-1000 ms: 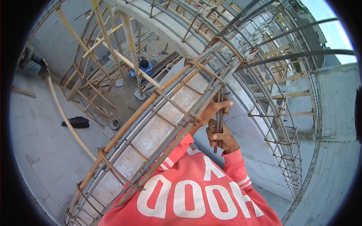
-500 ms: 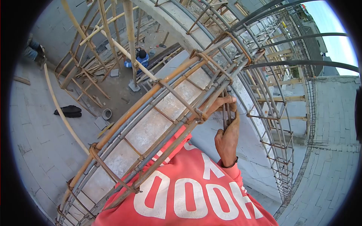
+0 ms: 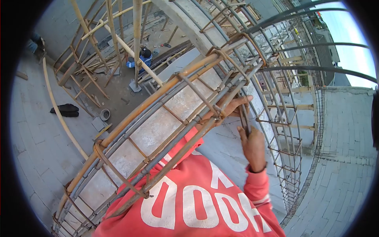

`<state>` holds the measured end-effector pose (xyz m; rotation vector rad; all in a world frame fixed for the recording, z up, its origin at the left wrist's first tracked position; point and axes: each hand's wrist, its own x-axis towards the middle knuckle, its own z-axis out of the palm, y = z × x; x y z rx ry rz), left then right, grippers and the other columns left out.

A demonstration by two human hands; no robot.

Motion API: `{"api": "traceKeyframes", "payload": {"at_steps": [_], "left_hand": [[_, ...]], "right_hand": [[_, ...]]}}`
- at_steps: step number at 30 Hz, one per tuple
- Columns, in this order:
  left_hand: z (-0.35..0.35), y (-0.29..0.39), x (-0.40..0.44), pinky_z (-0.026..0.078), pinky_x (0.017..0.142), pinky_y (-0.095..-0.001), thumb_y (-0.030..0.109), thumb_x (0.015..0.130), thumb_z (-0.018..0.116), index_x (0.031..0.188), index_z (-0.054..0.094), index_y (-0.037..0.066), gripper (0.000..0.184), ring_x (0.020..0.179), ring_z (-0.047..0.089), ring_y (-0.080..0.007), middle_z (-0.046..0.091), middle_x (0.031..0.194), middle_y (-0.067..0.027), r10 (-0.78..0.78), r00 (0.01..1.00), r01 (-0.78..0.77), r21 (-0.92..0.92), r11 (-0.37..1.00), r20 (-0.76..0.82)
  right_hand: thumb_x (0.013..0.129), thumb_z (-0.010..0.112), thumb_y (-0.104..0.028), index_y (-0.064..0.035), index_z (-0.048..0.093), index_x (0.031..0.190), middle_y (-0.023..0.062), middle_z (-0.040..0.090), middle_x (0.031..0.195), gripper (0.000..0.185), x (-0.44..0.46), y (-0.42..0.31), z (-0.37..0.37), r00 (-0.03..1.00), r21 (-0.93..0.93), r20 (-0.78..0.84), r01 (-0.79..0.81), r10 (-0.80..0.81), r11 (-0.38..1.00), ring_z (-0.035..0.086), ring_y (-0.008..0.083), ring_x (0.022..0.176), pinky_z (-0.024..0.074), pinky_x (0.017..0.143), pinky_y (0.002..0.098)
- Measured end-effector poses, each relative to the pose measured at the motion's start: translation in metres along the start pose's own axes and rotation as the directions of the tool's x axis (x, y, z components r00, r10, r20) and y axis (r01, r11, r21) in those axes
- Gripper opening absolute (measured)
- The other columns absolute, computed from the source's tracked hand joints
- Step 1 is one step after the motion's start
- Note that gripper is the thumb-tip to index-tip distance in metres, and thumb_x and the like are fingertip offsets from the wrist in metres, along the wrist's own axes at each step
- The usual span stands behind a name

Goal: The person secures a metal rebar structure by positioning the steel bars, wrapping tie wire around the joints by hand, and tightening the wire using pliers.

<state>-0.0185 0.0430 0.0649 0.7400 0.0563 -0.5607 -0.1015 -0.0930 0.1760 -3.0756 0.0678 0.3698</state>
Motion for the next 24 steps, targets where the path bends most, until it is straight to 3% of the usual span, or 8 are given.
{"api": "traceKeyframes", "payload": {"at_steps": [2, 5, 10, 12, 13, 16, 19, 24], "left_hand": [[0.0, -0.002, 0.002, 0.057, 0.096, -0.0411, 0.043, 0.095, 0.072, 0.11, 0.07, 0.008, 0.038, 0.1, 0.072, -0.023, 0.074, 0.104, -0.0107, 0.067, 0.973, 0.004, -0.306, 0.952, 0.222], [0.012, 0.009, -0.007, 0.047, 0.112, -0.0471, 0.045, 0.098, 0.067, 0.126, 0.065, 0.007, 0.047, 0.119, 0.065, -0.0283, 0.069, 0.124, -0.0157, 0.222, 0.878, 0.047, -0.537, 0.842, 0.425], [0.015, -0.004, 0.0, 0.041, 0.115, -0.0488, 0.046, 0.1, 0.064, 0.133, 0.061, 0.006, 0.052, 0.126, 0.062, -0.0293, 0.067, 0.13, -0.0158, 0.254, 0.826, 0.087, -0.559, 0.824, 0.503], [0.014, -0.006, 0.001, 0.045, 0.109, -0.0451, 0.042, 0.1, 0.064, 0.128, 0.064, 0.003, 0.048, 0.118, 0.066, -0.0276, 0.071, 0.123, -0.0153, 0.212, 0.838, 0.096, -0.518, 0.85, 0.503], [0.014, -0.006, -0.001, 0.045, 0.109, -0.0451, 0.042, 0.1, 0.064, 0.128, 0.064, 0.003, 0.048, 0.118, 0.066, -0.0276, 0.071, 0.123, -0.0153, 0.219, 0.837, 0.096, -0.528, 0.844, 0.502], [0.009, -0.004, -0.004, 0.048, 0.103, -0.0404, 0.036, 0.1, 0.064, 0.123, 0.067, 0.002, 0.042, 0.109, 0.069, -0.0247, 0.074, 0.114, -0.0149, -0.019, 0.925, 0.133, -0.275, 0.952, 0.38], [0.003, 0.0, -0.006, 0.053, 0.094, -0.0381, 0.032, 0.099, 0.067, 0.113, 0.07, 0.003, 0.032, 0.103, 0.07, -0.0221, 0.074, 0.108, -0.0129, 0.049, 0.943, 0.03, -0.23, 0.973, 0.33], [-0.001, -0.003, -0.005, 0.055, 0.091, -0.0403, 0.027, 0.098, 0.07, 0.107, 0.07, 0.004, 0.025, 0.101, 0.07, -0.0243, 0.072, 0.103, -0.0108, 0.041, 0.952, 0.048, -0.281, 0.958, 0.304]], "right_hand": [[0.092, 0.075, -0.029, 0.007, 0.056, 0.117, 0.0297, 0.064, 0.076, 0.048, 0.008, 0.0, -0.055, 0.981, 0.004, 0.191, 0.014, -0.014, 1.0, 0.066, 0.0463, 0.077, 0.0485, 0.068, 0.0532], [0.089, 0.078, -0.029, 0.0062, 0.053, 0.114, 0.0214, 0.059, 0.063, 0.05, 0.031, -0.013, -0.14, 0.906, -0.137, 0.213, 0.399, -0.366, 0.907, 0.064, 0.045, 0.071, 0.047, 0.064, 0.0525], [0.089, 0.079, -0.028, 0.0065, 0.051, 0.111, 0.0195, 0.058, 0.061, 0.05, 0.019, -0.036, -0.151, 0.825, -0.199, 0.27, 0.552, -0.497, 0.81, 0.062, 0.0395, 0.061, 0.0477, 0.059, 0.0491], [0.09, 0.079, -0.025, 0.0047, 0.05, 0.107, 0.0114, 0.057, 0.058, 0.044, 0.014, -0.02, -0.123, 0.93, 0.206, 0.257, 0.214, -0.264, 0.955, 0.058, 0.0301, 0.05, 0.0485, 0.051, 0.0434], [0.091, 0.078, -0.023, 0.0036, 0.05, 0.105, 0.0082, 0.056, 0.059, 0.041, 0.012, -0.014, -0.101, 0.916, 0.401, 0.347, 0.048, -0.2, 0.915, 0.057, 0.0256, 0.048, 0.0483, 0.049, 0.0407], [0.091, 0.078, -0.023, 0.0018, 0.056, 0.102, 0.0043, 0.057, 0.065, 0.035, 0.008, 0.008, -0.027, 0.767, 0.755, 0.612, -0.495, -0.192, 0.43, 0.059, 0.0187, 0.051, 0.0503, 0.049, 0.0369], [0.096, 0.073, -0.03, 0.0045, 0.063, 0.104, 0.0109, 0.064, 0.074, 0.037, 0.014, 0.022, 0.016, 0.714, 0.787, 0.616, -0.577, -0.334, 0.219, 0.064, 0.0204, 0.06, 0.055, 0.057, 0.0371], [0.105, 0.057, -0.04, 0.0084, 0.063, 0.122, 0.0191, 0.073, 0.096, 0.052, 0.015, 0.024, -0.006, 0.779, 0.83, 0.552, -0.475, -0.298, 0.293, 0.074, 0.0291, 0.08, 0.0624, 0.078, 0.0394]]}}
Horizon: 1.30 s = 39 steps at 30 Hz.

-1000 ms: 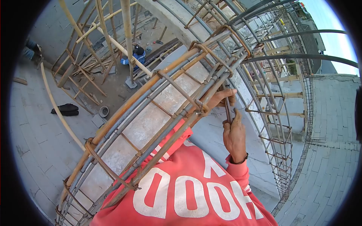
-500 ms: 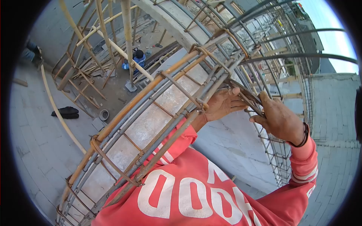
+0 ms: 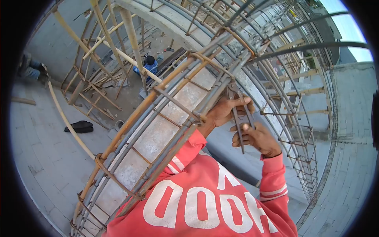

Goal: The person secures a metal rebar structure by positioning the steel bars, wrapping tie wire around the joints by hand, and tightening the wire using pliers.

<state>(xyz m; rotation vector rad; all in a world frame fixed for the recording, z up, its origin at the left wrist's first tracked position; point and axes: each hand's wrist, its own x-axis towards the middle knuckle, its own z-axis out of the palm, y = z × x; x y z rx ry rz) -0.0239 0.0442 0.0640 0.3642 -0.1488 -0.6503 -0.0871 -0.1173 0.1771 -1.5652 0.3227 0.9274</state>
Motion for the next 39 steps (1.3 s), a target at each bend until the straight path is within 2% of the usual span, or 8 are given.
{"api": "traceKeyframes", "payload": {"at_steps": [16, 20, 22, 23, 26, 30, 34, 39], "left_hand": [[-0.004, 0.004, 0.001, 0.058, 0.093, -0.0449, 0.034, 0.101, 0.066, 0.113, 0.068, 0.005, 0.031, 0.103, 0.072, -0.0292, 0.073, 0.105, -0.0133, 0.034, 0.992, -0.011, -0.188, 0.982, 0.12], [0.0, 0.006, -0.001, 0.057, 0.09, -0.0449, 0.036, 0.102, 0.063, 0.11, 0.067, 0.006, 0.031, 0.097, 0.071, -0.0274, 0.072, 0.103, -0.0121, 0.026, 0.995, 0.0, -0.255, 0.967, 0.097], [0.013, 0.009, 0.001, 0.057, 0.085, -0.0424, 0.036, 0.102, 0.063, 0.098, 0.064, 0.008, 0.028, 0.082, 0.066, -0.0207, 0.066, 0.084, -0.0057, 0.05, 0.998, -0.041, -0.24, 0.97, 0.032], [0.028, 0.009, 0.002, 0.053, 0.073, -0.0369, 0.038, 0.103, 0.062, 0.084, 0.057, 0.011, 0.034, 0.065, 0.053, -0.0142, 0.05, 0.068, 0.0002, 0.066, 0.99, -0.097, -0.263, 0.96, -0.123], [0.025, 0.008, 0.005, 0.047, 0.064, -0.0323, 0.039, 0.105, 0.059, 0.079, 0.052, 0.012, 0.038, 0.057, 0.043, -0.0112, 0.04, 0.062, 0.0026, 0.049, 0.989, -0.086, -0.283, 0.955, -0.136], [0.022, 0.007, 0.005, 0.042, 0.06, -0.0307, 0.038, 0.106, 0.057, 0.077, 0.05, 0.013, 0.039, 0.055, 0.041, -0.0106, 0.041, 0.061, 0.0032, 0.054, 0.989, -0.087, -0.244, 0.966, -0.141], [0.026, 0.011, 0.003, 0.042, 0.06, -0.0309, 0.036, 0.107, 0.057, 0.077, 0.05, 0.013, 0.038, 0.055, 0.04, -0.0102, 0.04, 0.061, 0.0036, 0.054, 0.993, -0.083, -0.3, 0.95, -0.102], [0.031, 0.014, 0.001, 0.038, 0.055, -0.0286, 0.031, 0.106, 0.058, 0.076, 0.046, 0.014, 0.036, 0.051, 0.036, -0.0096, 0.037, 0.059, 0.0044, -0.005, 0.976, -0.059, -0.288, 0.956, -0.217]], "right_hand": [[0.106, 0.052, -0.046, 0.007, 0.062, 0.122, 0.0261, 0.073, 0.102, 0.056, -0.011, -0.016, 0.014, 1.0, -0.054, 0.009, 0.007, -0.007, 0.999, 0.076, 0.0344, 0.094, 0.0625, 0.083, 0.0409], [0.107, 0.052, -0.046, 0.0056, 0.063, 0.114, 0.019, 0.072, 0.089, 0.053, -0.011, -0.011, 0.025, 1.0, 0.035, -0.03, -0.003, 0.004, 0.999, 0.074, 0.028, 0.076, 0.0624, 0.069, 0.0376], [0.107, 0.052, -0.047, 0.0046, 0.063, 0.11, 0.0157, 0.07, 0.084, 0.053, -0.009, -0.009, 0.028, 0.997, -0.015, -0.07, -0.01, 0.009, 1.0, 0.072, 0.0247, 0.068, 0.0617, 0.062, 0.0358], [0.105, 0.057, -0.044, 0.0036, 0.063, 0.106, 0.0128, 0.068, 0.079, 0.048, -0.007, -0.008, 0.032, 0.993, -0.027, -0.12, 0.003, -0.006, 1.0, 0.069, 0.0218, 0.062, 0.0593, 0.057, 0.034], [0.098, 0.069, -0.037, 0.0019, 0.062, 0.097, 0.0096, 0.065, 0.072, 0.04, 0.005, 0.004, 0.03, 0.99, -0.047, -0.126, 0.062, -0.067, 0.997, 0.066, 0.0181, 0.056, 0.056, 0.05, 0.0316], [0.086, 0.084, -0.025, 0.0001, 0.061, 0.087, 0.0082, 0.064, 0.069, 0.034, 0.015, 0.018, 0.022, 0.989, -0.049, -0.037, 0.141, -0.143, 0.989, 0.064, 0.0172, 0.053, 0.0535, 0.047, 0.0305], [0.084, 0.085, -0.025, -0.001, 0.06, 0.083, 0.0077, 0.063, 0.069, 0.034, 0.0, 0.006, 0.038, 0.985, -0.051, -0.087, 0.145, -0.149, 0.988, 0.062, 0.0174, 0.053, 0.0536, 0.048, 0.0308], [0.086, 0.083, -0.024, -0.0029, 0.053, 0.1, 0.0036, 0.056, 0.071, 0.039, -0.001, 0.007, 0.046, 0.997, 0.232, -0.074, 0.04, -0.023, 0.972, 0.059, 0.0162, 0.057, 0.052, 0.052, 0.0327]]}}
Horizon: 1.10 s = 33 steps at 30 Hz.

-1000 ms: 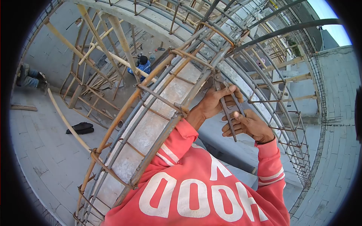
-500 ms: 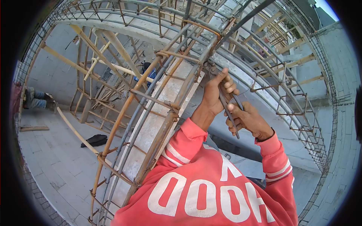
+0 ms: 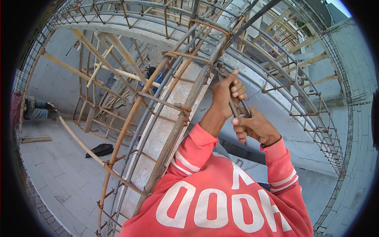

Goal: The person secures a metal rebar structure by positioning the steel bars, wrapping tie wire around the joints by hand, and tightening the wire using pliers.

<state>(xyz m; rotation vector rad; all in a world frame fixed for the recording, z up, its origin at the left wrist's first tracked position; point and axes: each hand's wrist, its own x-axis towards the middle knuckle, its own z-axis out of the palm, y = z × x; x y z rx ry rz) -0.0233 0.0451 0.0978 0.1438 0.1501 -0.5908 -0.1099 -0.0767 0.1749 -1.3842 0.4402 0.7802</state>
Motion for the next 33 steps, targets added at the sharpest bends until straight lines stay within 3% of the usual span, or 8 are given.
{"api": "traceKeyframes", "payload": {"at_steps": [5, 9, 11, 12, 15, 22, 25, 33], "left_hand": [[0.018, -0.011, 0.001, 0.035, 0.05, -0.0284, 0.028, 0.103, 0.062, 0.074, 0.042, 0.015, 0.038, 0.049, 0.034, -0.0088, 0.032, 0.058, 0.0052, 0.119, 0.978, -0.102, 0.102, 0.99, -0.174], [0.01, -0.014, 0.006, 0.034, 0.049, -0.0292, 0.026, 0.102, 0.064, 0.073, 0.043, 0.014, 0.038, 0.05, 0.033, -0.008, 0.033, 0.059, 0.0059, 0.189, 0.949, -0.127, 0.245, 0.961, -0.251], [0.01, -0.017, 0.007, 0.034, 0.048, -0.0295, 0.024, 0.102, 0.065, 0.073, 0.044, 0.014, 0.037, 0.05, 0.034, -0.0078, 0.033, 0.06, 0.0061, 0.228, 0.931, -0.134, 0.314, 0.94, -0.286], [0.011, -0.018, 0.008, 0.034, 0.049, -0.0293, 0.023, 0.1, 0.065, 0.073, 0.045, 0.014, 0.035, 0.05, 0.034, -0.0074, 0.035, 0.061, 0.0059, 0.263, 0.904, -0.137, 0.354, 0.925, -0.336], [0.012, -0.018, 0.005, 0.034, 0.048, -0.0287, 0.02, 0.098, 0.067, 0.074, 0.047, 0.013, 0.031, 0.05, 0.035, -0.007, 0.037, 0.062, 0.0057, 0.305, 0.868, -0.098, 0.467, 0.879, -0.391], [0.007, -0.015, -0.002, 0.033, 0.046, -0.027, 0.017, 0.095, 0.069, 0.079, 0.052, 0.011, 0.024, 0.049, 0.038, -0.0066, 0.04, 0.06, 0.006, 0.391, 0.85, -0.146, 0.555, 0.819, -0.353], [-0.017, -0.021, 0.014, 0.044, 0.058, -0.0412, 0.018, 0.092, 0.068, 0.07, 0.059, 0.0, 0.03, 0.054, 0.052, -0.0208, 0.057, 0.062, -0.0049, 0.631, 0.705, -0.161, 0.795, 0.585, -0.322], [-0.038, -0.019, 0.001, 0.049, 0.068, -0.0373, 0.025, 0.087, 0.075, 0.078, 0.069, -0.004, 0.032, 0.069, 0.062, -0.0206, 0.069, 0.073, -0.0106, 0.566, 0.794, -0.109, 0.864, 0.492, -0.223]], "right_hand": [[0.088, 0.081, -0.022, -0.0043, 0.049, 0.105, 0.0047, 0.057, 0.075, 0.04, 0.006, 0.0, -0.029, 0.988, 0.03, 0.153, -0.003, -0.002, 1.0, 0.061, 0.0164, 0.06, 0.0515, 0.052, 0.0324], [0.082, 0.084, -0.024, 0.0026, 0.049, 0.122, 0.0142, 0.067, 0.086, 0.059, 0.008, 0.028, 0.004, 0.958, -0.485, -0.143, 0.149, -0.247, 0.862, 0.072, 0.0262, 0.072, 0.0562, 0.058, 0.0393], [0.079, 0.083, -0.022, 0.0034, 0.049, 0.13, 0.0174, 0.07, 0.092, 0.067, 0.003, 0.045, 0.029, 0.574, -0.985, -0.163, -0.137, -0.802, 0.103, 0.072, 0.0371, 0.076, 0.0575, 0.066, 0.0466], [0.081, 0.078, -0.019, 0.0023, 0.05, 0.131, 0.0219, 0.07, 0.098, 0.06, 0.005, 0.046, 0.037, 0.53, -0.977, -0.213, -0.11, -0.821, 0.182, 0.069, 0.0466, 0.083, 0.0559, 0.071, 0.0523], [0.086, 0.073, -0.015, 0.0015, 0.051, 0.126, 0.025, 0.069, 0.098, 0.049, 0.026, 0.062, 0.026, 0.61, -0.951, -0.293, -0.11, -0.736, 0.288, 0.068, 0.0486, 0.083, 0.0545, 0.069, 0.0541], [0.091, 0.067, -0.009, 0.0054, 0.059, 0.106, 0.0331, 0.063, 0.078, 0.023, 0.03, 0.06, 0.013, 0.716, -0.744, -0.248, 0.291, -0.652, 0.602, 0.062, 0.0535, 0.079, 0.0477, 0.068, 0.0574], [0.091, 0.066, -0.009, 0.0051, 0.059, 0.107, 0.0326, 0.064, 0.081, 0.023, 0.035, 0.064, 0.03, 0.687, -0.845, -0.273, 0.163, -0.673, 0.51, 0.063, 0.0534, 0.08, 0.0483, 0.068, 0.0564], [0.088, 0.071, -0.015, 0.0034, 0.062, 0.089, 0.027, 0.065, 0.079, 0.021, 0.113, 0.092, -0.004, 0.597, -0.798, -0.267, 0.304, -0.757, 0.521, 0.061, 0.0499, 0.073, 0.0488, 0.063, 0.0481]]}}
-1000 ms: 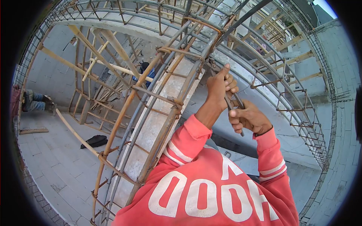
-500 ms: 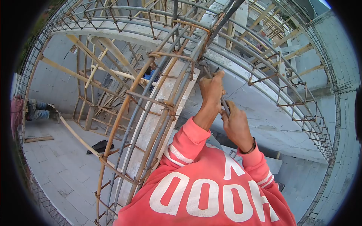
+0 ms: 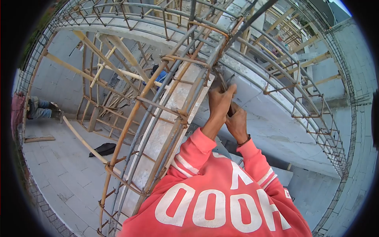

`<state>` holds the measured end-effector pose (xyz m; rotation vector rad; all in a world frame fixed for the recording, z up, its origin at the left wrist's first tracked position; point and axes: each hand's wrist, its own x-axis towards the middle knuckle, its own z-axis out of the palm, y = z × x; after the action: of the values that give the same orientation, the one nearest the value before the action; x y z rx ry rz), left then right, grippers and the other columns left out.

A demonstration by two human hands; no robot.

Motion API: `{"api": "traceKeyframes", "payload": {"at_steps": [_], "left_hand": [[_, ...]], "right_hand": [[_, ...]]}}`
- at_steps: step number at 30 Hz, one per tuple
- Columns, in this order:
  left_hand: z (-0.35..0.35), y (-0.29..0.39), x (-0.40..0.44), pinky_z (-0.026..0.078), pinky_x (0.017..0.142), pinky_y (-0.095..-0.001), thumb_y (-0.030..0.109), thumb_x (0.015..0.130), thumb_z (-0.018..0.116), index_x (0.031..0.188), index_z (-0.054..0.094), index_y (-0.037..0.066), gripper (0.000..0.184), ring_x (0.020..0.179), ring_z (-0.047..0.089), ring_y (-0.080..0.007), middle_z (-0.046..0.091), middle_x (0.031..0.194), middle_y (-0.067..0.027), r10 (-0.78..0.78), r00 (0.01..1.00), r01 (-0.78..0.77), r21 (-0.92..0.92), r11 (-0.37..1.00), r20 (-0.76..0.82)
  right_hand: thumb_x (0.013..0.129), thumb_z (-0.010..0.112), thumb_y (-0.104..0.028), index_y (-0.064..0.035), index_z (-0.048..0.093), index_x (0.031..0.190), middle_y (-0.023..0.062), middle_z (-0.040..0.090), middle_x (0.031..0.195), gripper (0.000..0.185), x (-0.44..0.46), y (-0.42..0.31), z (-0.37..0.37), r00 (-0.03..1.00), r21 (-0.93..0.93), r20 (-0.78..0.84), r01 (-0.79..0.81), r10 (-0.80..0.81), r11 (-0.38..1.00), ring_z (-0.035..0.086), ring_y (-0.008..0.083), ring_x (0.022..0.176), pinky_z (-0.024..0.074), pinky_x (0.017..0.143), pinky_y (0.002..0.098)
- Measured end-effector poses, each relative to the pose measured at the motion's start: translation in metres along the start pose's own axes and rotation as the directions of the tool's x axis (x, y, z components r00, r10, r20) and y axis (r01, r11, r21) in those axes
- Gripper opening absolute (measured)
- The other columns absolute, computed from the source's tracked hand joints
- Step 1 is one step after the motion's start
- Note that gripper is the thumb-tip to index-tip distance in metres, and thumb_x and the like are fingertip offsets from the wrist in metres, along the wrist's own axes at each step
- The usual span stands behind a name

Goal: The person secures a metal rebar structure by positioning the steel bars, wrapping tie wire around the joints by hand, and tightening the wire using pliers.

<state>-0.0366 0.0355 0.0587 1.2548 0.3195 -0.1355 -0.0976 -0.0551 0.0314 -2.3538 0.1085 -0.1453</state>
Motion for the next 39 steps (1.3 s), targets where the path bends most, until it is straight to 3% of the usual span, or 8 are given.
{"api": "traceKeyframes", "payload": {"at_steps": [12, 15, 19, 23, 27, 33, 37, 39], "left_hand": [[-0.028, -0.003, 0.018, 0.057, 0.071, -0.0325, 0.028, 0.086, 0.082, 0.093, 0.073, -0.001, 0.031, 0.079, 0.071, -0.0191, 0.075, 0.089, -0.0122, -0.106, 0.959, 0.072, 0.135, 0.988, 0.264], [-0.033, -0.002, 0.009, 0.06, 0.074, -0.0377, 0.031, 0.091, 0.078, 0.103, 0.069, 0.003, 0.032, 0.083, 0.072, -0.0256, 0.072, 0.089, -0.0122, -0.046, 0.838, 0.241, -0.293, 0.925, 0.544], [-0.019, 0.011, 0.01, 0.042, 0.051, -0.0288, 0.034, 0.097, 0.07, 0.079, 0.057, 0.01, 0.033, 0.051, 0.047, -0.0124, 0.048, 0.063, 0.0013, -0.238, 0.786, 0.529, -0.42, 0.738, 0.571], [-0.013, 0.028, 0.001, 0.031, 0.046, -0.0271, 0.032, 0.1, 0.064, 0.07, 0.045, 0.015, 0.04, 0.045, 0.031, -0.0063, 0.032, 0.055, 0.0073, -0.295, 0.798, 0.54, -0.406, 0.737, 0.526], [0.006, 0.033, -0.008, 0.03, 0.045, -0.0272, 0.029, 0.1, 0.063, 0.071, 0.045, 0.015, 0.037, 0.045, 0.032, -0.0072, 0.033, 0.055, 0.0071, -0.354, 0.849, 0.517, -0.474, 0.713, 0.393], [0.007, 0.034, -0.01, 0.033, 0.043, -0.0282, 0.027, 0.098, 0.066, 0.073, 0.051, 0.012, 0.032, 0.045, 0.039, -0.009, 0.043, 0.056, 0.0038, -0.348, 0.9, 0.431, -0.416, 0.801, 0.263], [-0.013, 0.045, -0.013, 0.041, 0.047, -0.0291, 0.028, 0.097, 0.067, 0.078, 0.057, 0.009, 0.029, 0.05, 0.051, -0.0116, 0.055, 0.06, -0.0012, -0.244, 0.912, 0.345, -0.294, 0.891, 0.331], [-0.018, 0.046, -0.007, 0.048, 0.054, -0.03, 0.032, 0.099, 0.066, 0.082, 0.061, 0.008, 0.03, 0.058, 0.061, -0.0148, 0.064, 0.067, -0.0056, -0.27, 0.786, 0.577, -0.503, 0.643, 0.556]], "right_hand": [[0.088, 0.072, -0.014, 0.0017, 0.065, 0.087, 0.0103, 0.067, 0.07, 0.018, 0.009, 0.017, 0.014, 0.994, 0.422, 0.035, 0.081, -0.105, 0.903, 0.06, 0.0239, 0.06, 0.0471, 0.059, 0.038], [0.088, 0.077, -0.016, -0.0069, 0.057, 0.081, 0.0032, 0.053, 0.064, 0.024, -0.006, -0.008, -0.034, 0.565, 0.567, 0.819, -0.773, -0.097, 0.284, 0.05, 0.0142, 0.055, 0.0402, 0.051, 0.0308], [0.088, 0.077, -0.014, -0.0039, 0.057, 0.088, 0.0036, 0.054, 0.067, 0.022, 0.002, 0.004, -0.037, 0.463, 0.518, 0.845, -0.832, -0.267, 0.197, 0.053, 0.016, 0.055, 0.0426, 0.051, 0.0329], [0.084, 0.076, -0.008, 0.0028, 0.061, 0.107, 0.0125, 0.066, 0.083, 0.029, -0.015, -0.038, -0.054, 0.67, 0.365, 0.689, -0.649, 0.275, 0.667, 0.069, 0.0299, 0.073, 0.0532, 0.062, 0.042], [0.08, 0.076, -0.011, 0.0073, 0.046, 0.126, 0.0249, 0.066, 0.093, 0.059, -0.053, -0.076, -0.05, 0.986, -0.253, -0.063, 0.135, -0.156, 0.958, 0.067, 0.0428, 0.082, 0.0536, 0.073, 0.049], [0.088, 0.073, -0.013, 0.0049, 0.049, 0.122, 0.0303, 0.067, 0.098, 0.045, -0.044, -0.083, -0.057, 0.949, -0.179, 0.162, -0.242, 0.271, 0.954, 0.065, 0.0478, 0.084, 0.0533, 0.073, 0.0491], [0.095, 0.068, -0.016, -0.0006, 0.051, 0.121, 0.0173, 0.063, 0.083, 0.034, -0.045, -0.071, -0.069, 0.977, 0.043, 0.214, 0.011, -0.02, 0.999, 0.063, 0.0323, 0.071, 0.049, 0.059, 0.0387], [0.1, 0.065, -0.025, -0.0066, 0.056, 0.122, -0.0001, 0.045, 0.071, 0.031, -0.038, -0.072, -0.089, 0.524, 0.524, 0.851, -0.851, -0.006, 0.018, 0.047, 0.0112, 0.062, 0.0369, 0.055, 0.025]]}}
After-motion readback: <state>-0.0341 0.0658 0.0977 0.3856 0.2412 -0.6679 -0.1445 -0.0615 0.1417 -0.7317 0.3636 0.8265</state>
